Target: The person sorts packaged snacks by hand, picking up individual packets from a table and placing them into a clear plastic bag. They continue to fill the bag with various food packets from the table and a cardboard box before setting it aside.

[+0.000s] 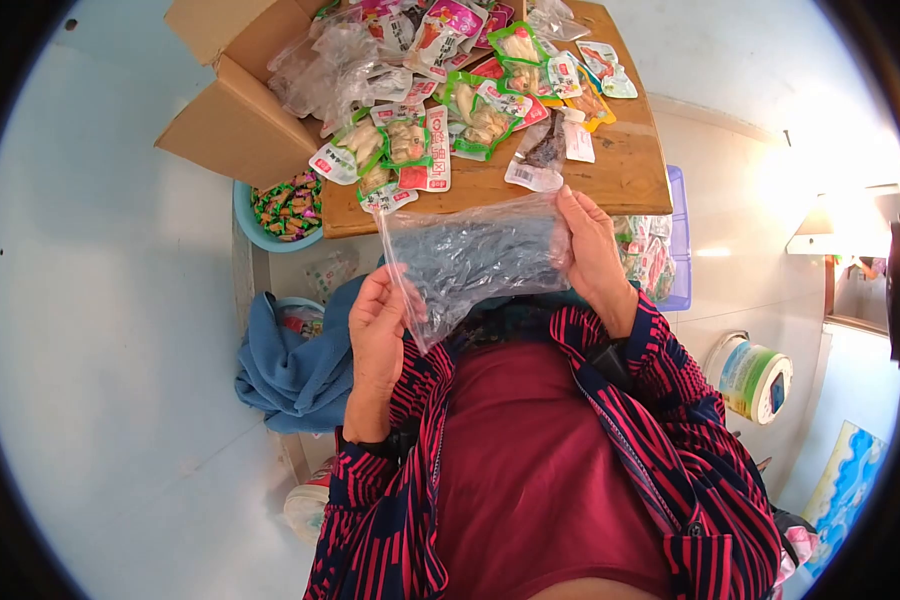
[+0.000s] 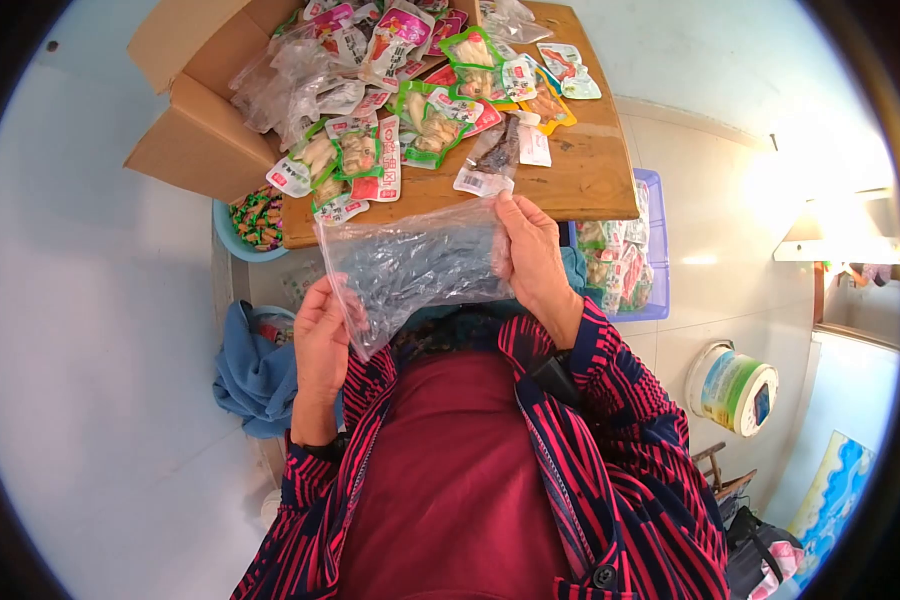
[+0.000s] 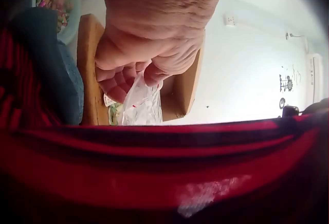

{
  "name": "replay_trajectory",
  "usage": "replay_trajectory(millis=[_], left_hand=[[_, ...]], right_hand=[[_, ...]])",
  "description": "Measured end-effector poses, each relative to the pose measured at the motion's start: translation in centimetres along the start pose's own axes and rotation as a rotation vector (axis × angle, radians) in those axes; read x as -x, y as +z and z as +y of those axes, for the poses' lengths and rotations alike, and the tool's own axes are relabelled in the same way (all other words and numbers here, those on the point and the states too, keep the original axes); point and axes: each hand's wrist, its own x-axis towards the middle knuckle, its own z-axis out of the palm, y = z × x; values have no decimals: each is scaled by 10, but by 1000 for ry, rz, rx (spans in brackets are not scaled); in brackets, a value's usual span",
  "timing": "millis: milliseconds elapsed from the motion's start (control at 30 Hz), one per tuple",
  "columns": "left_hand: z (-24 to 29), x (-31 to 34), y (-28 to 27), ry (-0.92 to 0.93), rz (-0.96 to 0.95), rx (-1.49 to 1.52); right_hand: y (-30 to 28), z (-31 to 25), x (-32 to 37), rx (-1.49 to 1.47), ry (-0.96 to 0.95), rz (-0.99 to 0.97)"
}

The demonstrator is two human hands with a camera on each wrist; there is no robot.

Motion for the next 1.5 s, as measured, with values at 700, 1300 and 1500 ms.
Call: replay_trajectory(millis=[700, 1300, 1500], left_hand=[[-1, -12, -9, 190, 297, -74], [4, 4, -22, 17, 95, -168], [2, 3, -24, 5, 99, -134]], right_hand=[[-24, -9, 38, 386, 197, -412], [-23, 8, -17, 237, 188, -345], [-15, 2, -10, 268, 129, -292]])
